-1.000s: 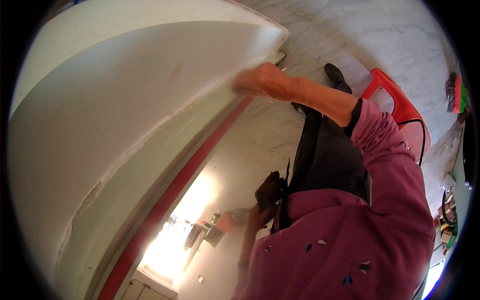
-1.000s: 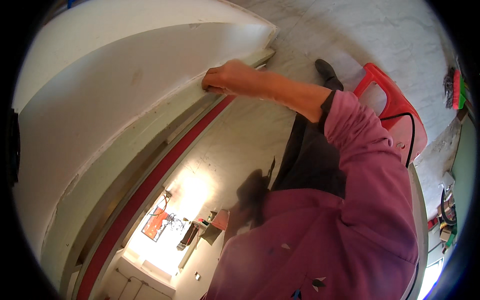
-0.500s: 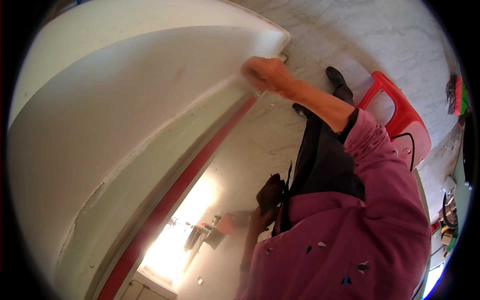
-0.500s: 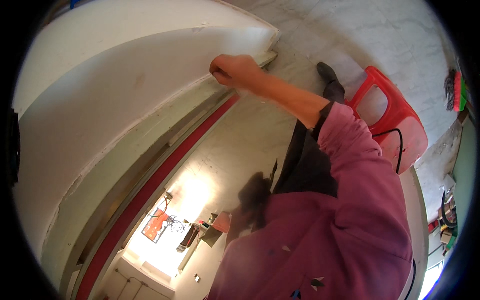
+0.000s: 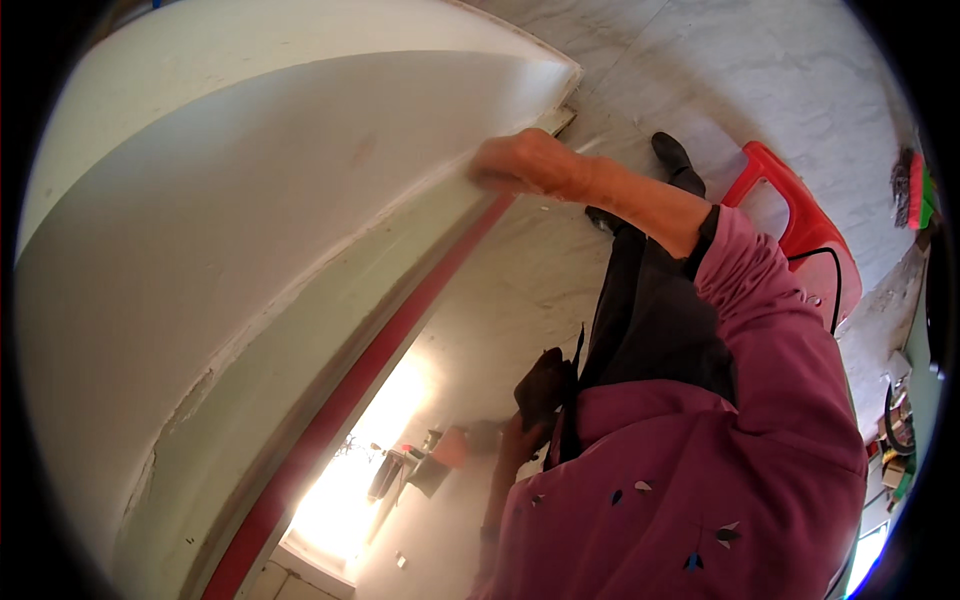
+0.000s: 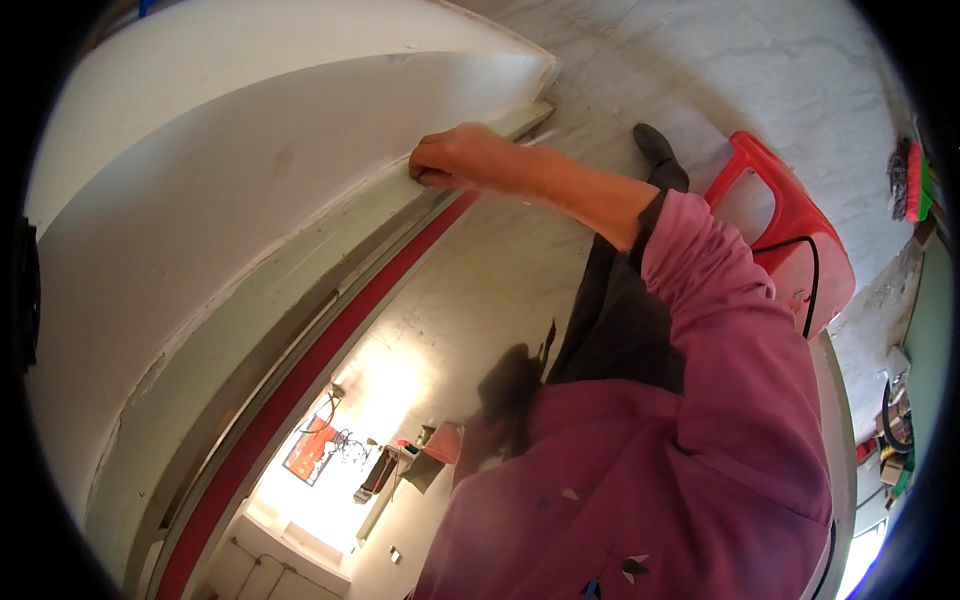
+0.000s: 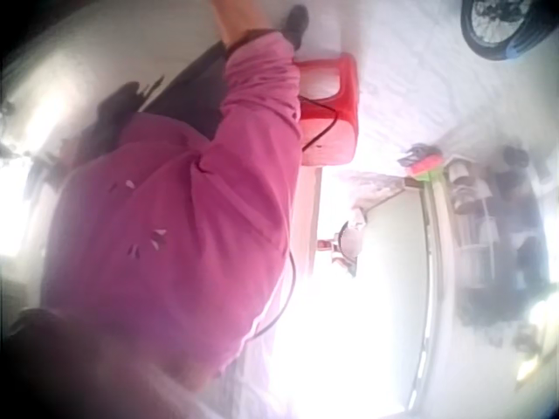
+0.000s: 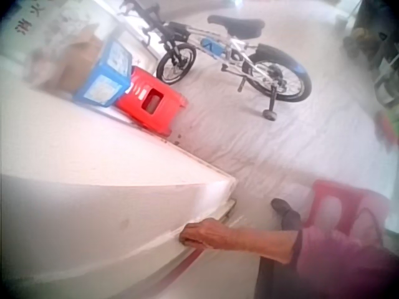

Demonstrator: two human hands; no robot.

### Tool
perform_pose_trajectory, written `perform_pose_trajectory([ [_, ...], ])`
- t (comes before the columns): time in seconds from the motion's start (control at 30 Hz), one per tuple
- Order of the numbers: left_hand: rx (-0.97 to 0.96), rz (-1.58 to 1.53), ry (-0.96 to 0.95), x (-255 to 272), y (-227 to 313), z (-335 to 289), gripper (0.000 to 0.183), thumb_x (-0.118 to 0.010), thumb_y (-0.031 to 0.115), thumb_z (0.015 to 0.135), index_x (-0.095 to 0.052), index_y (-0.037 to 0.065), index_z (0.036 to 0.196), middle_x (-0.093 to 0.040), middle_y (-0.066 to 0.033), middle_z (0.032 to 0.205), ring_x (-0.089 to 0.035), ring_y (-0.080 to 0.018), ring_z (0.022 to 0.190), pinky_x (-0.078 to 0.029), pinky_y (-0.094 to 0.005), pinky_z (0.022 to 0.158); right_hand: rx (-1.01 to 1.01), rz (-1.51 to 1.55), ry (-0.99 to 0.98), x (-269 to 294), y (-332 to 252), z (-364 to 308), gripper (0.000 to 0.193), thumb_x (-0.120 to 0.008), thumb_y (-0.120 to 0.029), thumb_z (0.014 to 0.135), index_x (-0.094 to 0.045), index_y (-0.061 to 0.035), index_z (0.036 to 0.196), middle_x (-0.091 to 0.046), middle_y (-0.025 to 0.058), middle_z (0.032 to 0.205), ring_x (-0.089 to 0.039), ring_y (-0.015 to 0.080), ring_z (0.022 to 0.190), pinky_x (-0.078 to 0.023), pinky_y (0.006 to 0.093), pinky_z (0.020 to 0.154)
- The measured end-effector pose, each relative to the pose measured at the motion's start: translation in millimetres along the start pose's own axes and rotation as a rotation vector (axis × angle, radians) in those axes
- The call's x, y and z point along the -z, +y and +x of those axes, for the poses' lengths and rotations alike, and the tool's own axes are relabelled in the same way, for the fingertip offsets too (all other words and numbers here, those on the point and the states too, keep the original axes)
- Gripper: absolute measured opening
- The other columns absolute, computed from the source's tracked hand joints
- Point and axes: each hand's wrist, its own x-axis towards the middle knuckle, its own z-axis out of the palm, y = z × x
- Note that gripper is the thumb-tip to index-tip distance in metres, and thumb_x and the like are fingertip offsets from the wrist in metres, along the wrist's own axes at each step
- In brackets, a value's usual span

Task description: Clean the top and side of a door frame using a cloth and a scouring pad.

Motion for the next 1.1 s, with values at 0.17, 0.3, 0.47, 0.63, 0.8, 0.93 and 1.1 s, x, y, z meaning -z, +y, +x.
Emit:
perform_pose_trajectory([
  [0.17, -0.020, 0.025, -0.004, -1, 1, 1, 0.040, -0.057, 0.024, 0.073, -0.050, 0.002, 0.106, -0.060, -0.0168, 0.091, -0.059, -0.0265, 0.084, -0.046, -0.0365, 0.069, 0.052, -0.197, -0.037, -7, 4, 3, 0.006, -0.055, -0.009, 0.073, -0.050, -0.0057, 0.074, -0.054, 0.0072, 0.072, -0.054, 0.0266, 0.062, -0.043, 0.0348, 0.054],
  [0.3, 0.031, 0.202, 0.022, 0, 13, 3, 0.040, -0.057, 0.024, 0.073, -0.051, 0.003, 0.106, -0.060, -0.0159, 0.090, -0.060, -0.0255, 0.082, -0.046, -0.0359, 0.068, 0.035, -0.213, 0.073, -7, 3, -4, 0.007, -0.056, -0.009, 0.072, -0.049, -0.0061, 0.073, -0.053, 0.0070, 0.069, -0.053, 0.0268, 0.057, -0.043, 0.0342, 0.050],
  [0.47, 0.041, -0.001, 0.044, 0, 19, -1, 0.039, -0.058, 0.023, 0.073, -0.051, 0.004, 0.106, -0.061, -0.0149, 0.089, -0.060, -0.0234, 0.081, -0.047, -0.0352, 0.067, -0.111, -0.011, 0.233, -20, -2, -15, 0.009, -0.057, -0.009, 0.072, -0.052, -0.0052, 0.079, -0.056, 0.0070, 0.076, -0.055, 0.0244, 0.060, -0.044, 0.0310, 0.053],
  [0.63, 0.038, 0.000, 0.037, 1, 17, 2, 0.036, -0.058, 0.021, 0.073, -0.052, 0.003, 0.104, -0.061, -0.0150, 0.088, -0.060, -0.0240, 0.081, -0.046, -0.0346, 0.067, -0.126, 0.096, 0.089, -8, -6, -6, 0.015, -0.056, -0.003, 0.070, -0.051, -0.0033, 0.084, -0.053, 0.0109, 0.075, -0.053, 0.0273, 0.062, -0.042, 0.0330, 0.053],
  [0.8, -0.061, 0.059, 0.053, -4, -8, 4, 0.036, -0.058, 0.020, 0.072, -0.052, 0.003, 0.104, -0.060, -0.0162, 0.087, -0.059, -0.0271, 0.081, -0.046, -0.0359, 0.067, -0.116, -0.054, -0.037, -7, 0, 4, 0.010, -0.057, -0.010, 0.072, -0.052, -0.0036, 0.079, -0.055, 0.0092, 0.077, -0.055, 0.0263, 0.067, -0.044, 0.0344, 0.057],
  [0.93, -0.024, 0.040, 0.087, -4, 4, 1, 0.037, -0.058, 0.021, 0.072, -0.051, 0.003, 0.104, -0.060, -0.0161, 0.086, -0.060, -0.0277, 0.079, -0.046, -0.0367, 0.065, 0.018, -0.341, 0.002, -7, 0, 5, 0.009, -0.055, -0.007, 0.071, -0.049, -0.0041, 0.077, -0.053, 0.0088, 0.076, -0.054, 0.0265, 0.068, -0.043, 0.0357, 0.056],
  [1.1, 0.119, 0.316, 0.064, 3, 57, -6, 0.038, -0.059, 0.022, 0.073, -0.051, 0.004, 0.105, -0.061, -0.0159, 0.086, -0.061, -0.0270, 0.075, -0.047, -0.0362, 0.062, -0.120, -0.125, 0.111, -8, 3, -6, 0.013, -0.057, -0.010, 0.072, -0.051, -0.0045, 0.083, -0.055, 0.0081, 0.080, -0.056, 0.0231, 0.069, -0.045, 0.0327, 0.058],
])
